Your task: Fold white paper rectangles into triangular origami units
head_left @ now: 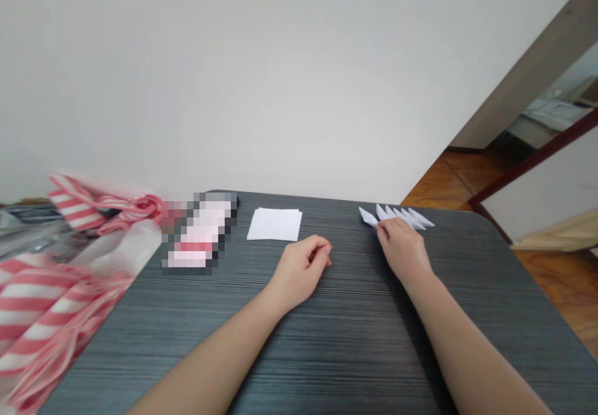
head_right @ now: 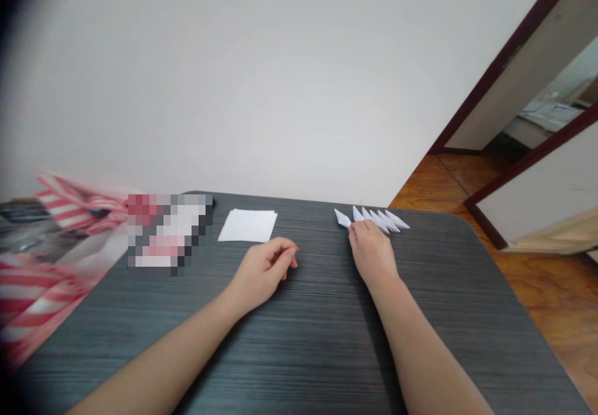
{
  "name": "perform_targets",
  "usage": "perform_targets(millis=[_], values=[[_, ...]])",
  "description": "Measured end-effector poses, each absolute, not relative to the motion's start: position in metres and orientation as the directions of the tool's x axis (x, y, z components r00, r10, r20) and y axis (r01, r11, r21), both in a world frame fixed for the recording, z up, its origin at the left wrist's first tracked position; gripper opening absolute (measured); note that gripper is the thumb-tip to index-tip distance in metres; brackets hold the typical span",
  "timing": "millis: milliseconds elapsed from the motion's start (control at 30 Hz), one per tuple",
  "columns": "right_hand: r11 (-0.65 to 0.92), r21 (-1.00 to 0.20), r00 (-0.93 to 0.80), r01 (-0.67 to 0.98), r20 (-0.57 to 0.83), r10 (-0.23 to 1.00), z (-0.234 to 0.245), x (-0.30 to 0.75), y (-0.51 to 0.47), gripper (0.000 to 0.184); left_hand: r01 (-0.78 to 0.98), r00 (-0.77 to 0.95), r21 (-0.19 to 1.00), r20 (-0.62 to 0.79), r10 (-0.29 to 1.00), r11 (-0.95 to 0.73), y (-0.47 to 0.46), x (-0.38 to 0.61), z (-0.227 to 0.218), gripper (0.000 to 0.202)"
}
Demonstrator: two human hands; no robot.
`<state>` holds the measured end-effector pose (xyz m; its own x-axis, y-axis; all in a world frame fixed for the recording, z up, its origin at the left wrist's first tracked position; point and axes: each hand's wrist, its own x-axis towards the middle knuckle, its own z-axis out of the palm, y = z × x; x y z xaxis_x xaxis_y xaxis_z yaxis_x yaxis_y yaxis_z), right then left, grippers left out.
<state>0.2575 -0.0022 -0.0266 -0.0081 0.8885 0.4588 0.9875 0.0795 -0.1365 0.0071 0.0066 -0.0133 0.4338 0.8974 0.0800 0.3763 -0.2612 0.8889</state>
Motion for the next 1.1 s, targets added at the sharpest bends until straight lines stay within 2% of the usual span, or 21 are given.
perform_targets(millis=[367,500,633,800,1100], values=[[0.025,-0.131,0.031,0.991,0.412,0.911,-0.0303,0.2575,0.0004,0.010,0.383,0.433,0.886,0.079,0.898,-0.262,0.0074,0.0069,-0.0119,0.022],[0.067,-0.145,-0.002,0.987,0.407,0.913,-0.0303,0.2581,0.0008,0.009,0.384,0.433,0.885,0.080,0.898,-0.264,0.0070,0.0076,-0.0116,0.022],[0.110,-0.154,-0.032,0.982,0.437,0.899,-0.0299,0.2569,0.0001,0.015,0.387,0.433,0.885,0.075,0.898,-0.260,0.0073,0.0075,-0.0127,0.023],[0.092,-0.109,-0.032,0.990,0.458,0.888,-0.0271,0.2548,-0.0021,0.016,0.385,0.432,0.885,0.079,0.898,-0.263,0.0083,0.0061,-0.0141,0.023],[0.030,-0.044,-0.011,0.999,0.380,0.925,-0.0244,0.2524,-0.0009,0.017,0.359,0.428,0.898,0.083,0.900,-0.254,0.0078,0.0031,-0.0148,0.023]])
